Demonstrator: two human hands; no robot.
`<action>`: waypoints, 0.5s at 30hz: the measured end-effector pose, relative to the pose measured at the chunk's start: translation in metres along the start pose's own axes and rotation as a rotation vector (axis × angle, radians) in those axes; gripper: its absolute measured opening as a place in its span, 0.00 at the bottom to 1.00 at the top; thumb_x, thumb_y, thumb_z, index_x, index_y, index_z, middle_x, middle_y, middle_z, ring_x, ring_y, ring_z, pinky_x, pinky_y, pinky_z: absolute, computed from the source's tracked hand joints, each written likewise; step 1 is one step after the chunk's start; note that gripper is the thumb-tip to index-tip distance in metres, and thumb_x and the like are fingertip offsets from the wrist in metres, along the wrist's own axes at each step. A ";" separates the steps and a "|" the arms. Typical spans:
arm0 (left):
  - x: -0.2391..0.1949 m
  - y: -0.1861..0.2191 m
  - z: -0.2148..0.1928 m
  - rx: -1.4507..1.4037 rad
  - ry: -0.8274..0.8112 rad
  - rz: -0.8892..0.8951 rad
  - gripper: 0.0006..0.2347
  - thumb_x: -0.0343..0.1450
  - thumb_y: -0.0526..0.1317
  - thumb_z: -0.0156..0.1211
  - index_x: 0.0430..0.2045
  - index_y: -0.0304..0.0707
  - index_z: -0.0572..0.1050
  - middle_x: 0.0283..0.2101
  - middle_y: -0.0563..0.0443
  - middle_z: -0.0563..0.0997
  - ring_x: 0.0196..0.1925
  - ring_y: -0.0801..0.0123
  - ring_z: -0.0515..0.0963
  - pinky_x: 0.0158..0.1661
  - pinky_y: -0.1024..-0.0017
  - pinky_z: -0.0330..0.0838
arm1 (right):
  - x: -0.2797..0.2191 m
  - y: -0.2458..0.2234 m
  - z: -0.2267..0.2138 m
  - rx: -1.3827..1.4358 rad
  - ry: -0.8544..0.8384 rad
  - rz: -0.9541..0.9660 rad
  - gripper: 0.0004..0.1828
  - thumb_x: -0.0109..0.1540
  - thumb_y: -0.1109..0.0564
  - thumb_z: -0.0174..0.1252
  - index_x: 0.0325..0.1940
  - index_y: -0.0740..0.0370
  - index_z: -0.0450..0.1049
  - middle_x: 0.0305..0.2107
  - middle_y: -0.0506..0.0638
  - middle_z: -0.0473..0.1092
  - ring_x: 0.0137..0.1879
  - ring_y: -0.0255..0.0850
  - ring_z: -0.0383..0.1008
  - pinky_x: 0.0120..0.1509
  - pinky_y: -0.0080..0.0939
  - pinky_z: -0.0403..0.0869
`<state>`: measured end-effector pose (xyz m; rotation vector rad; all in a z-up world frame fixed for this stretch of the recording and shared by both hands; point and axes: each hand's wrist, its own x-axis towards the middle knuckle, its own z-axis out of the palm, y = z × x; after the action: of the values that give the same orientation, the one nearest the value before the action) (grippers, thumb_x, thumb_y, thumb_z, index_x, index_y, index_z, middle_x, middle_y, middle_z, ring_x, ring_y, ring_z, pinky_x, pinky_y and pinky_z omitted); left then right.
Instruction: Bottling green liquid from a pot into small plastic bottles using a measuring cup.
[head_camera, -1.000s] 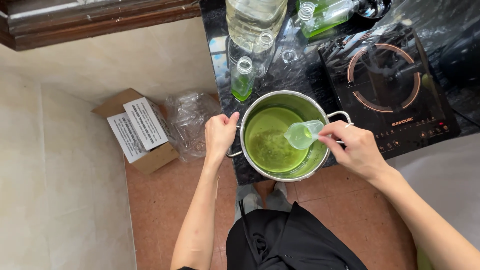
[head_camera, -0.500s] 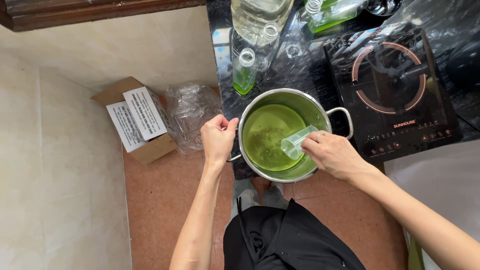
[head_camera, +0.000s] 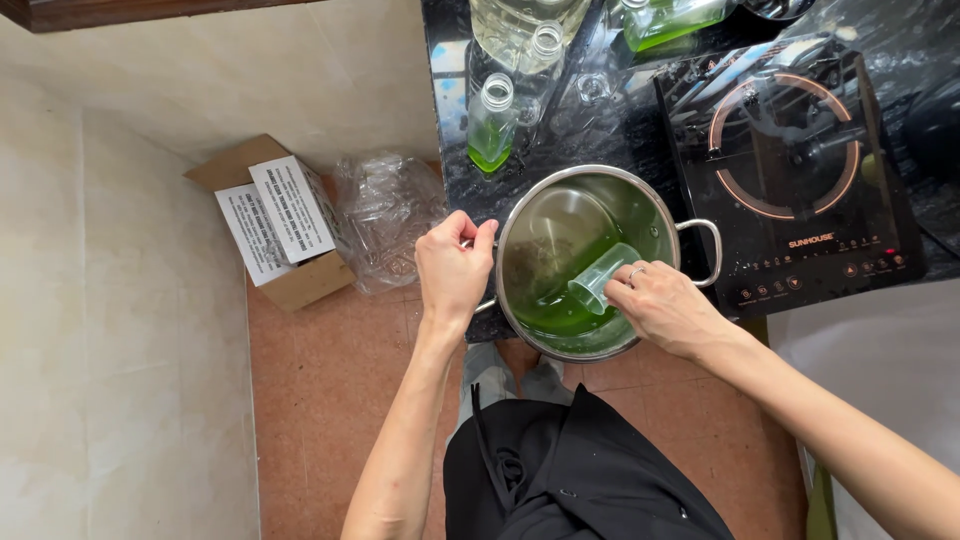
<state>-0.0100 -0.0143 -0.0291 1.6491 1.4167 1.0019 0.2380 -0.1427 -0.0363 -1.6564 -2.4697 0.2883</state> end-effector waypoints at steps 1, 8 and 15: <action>-0.001 0.002 0.001 -0.001 0.001 0.011 0.14 0.68 0.40 0.68 0.16 0.29 0.72 0.15 0.43 0.75 0.16 0.67 0.72 0.23 0.68 0.67 | -0.001 0.000 0.001 -0.013 -0.030 0.010 0.08 0.58 0.63 0.59 0.41 0.63 0.74 0.34 0.51 0.73 0.40 0.45 0.74 0.46 0.46 0.72; -0.005 0.017 0.003 0.010 0.005 0.032 0.14 0.68 0.40 0.68 0.16 0.30 0.72 0.15 0.43 0.75 0.16 0.66 0.73 0.23 0.66 0.68 | -0.012 0.001 0.014 -0.005 0.032 -0.056 0.08 0.58 0.64 0.57 0.41 0.65 0.73 0.34 0.52 0.73 0.41 0.46 0.75 0.48 0.46 0.73; -0.007 0.022 0.003 0.020 0.007 0.050 0.14 0.69 0.40 0.67 0.16 0.30 0.72 0.15 0.42 0.75 0.16 0.63 0.74 0.24 0.66 0.68 | -0.018 0.000 0.024 0.060 0.040 -0.041 0.06 0.58 0.62 0.59 0.39 0.64 0.73 0.33 0.53 0.73 0.40 0.47 0.75 0.47 0.47 0.74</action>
<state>0.0015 -0.0240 -0.0112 1.7044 1.4007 1.0259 0.2390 -0.1611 -0.0604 -1.5712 -2.4379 0.3171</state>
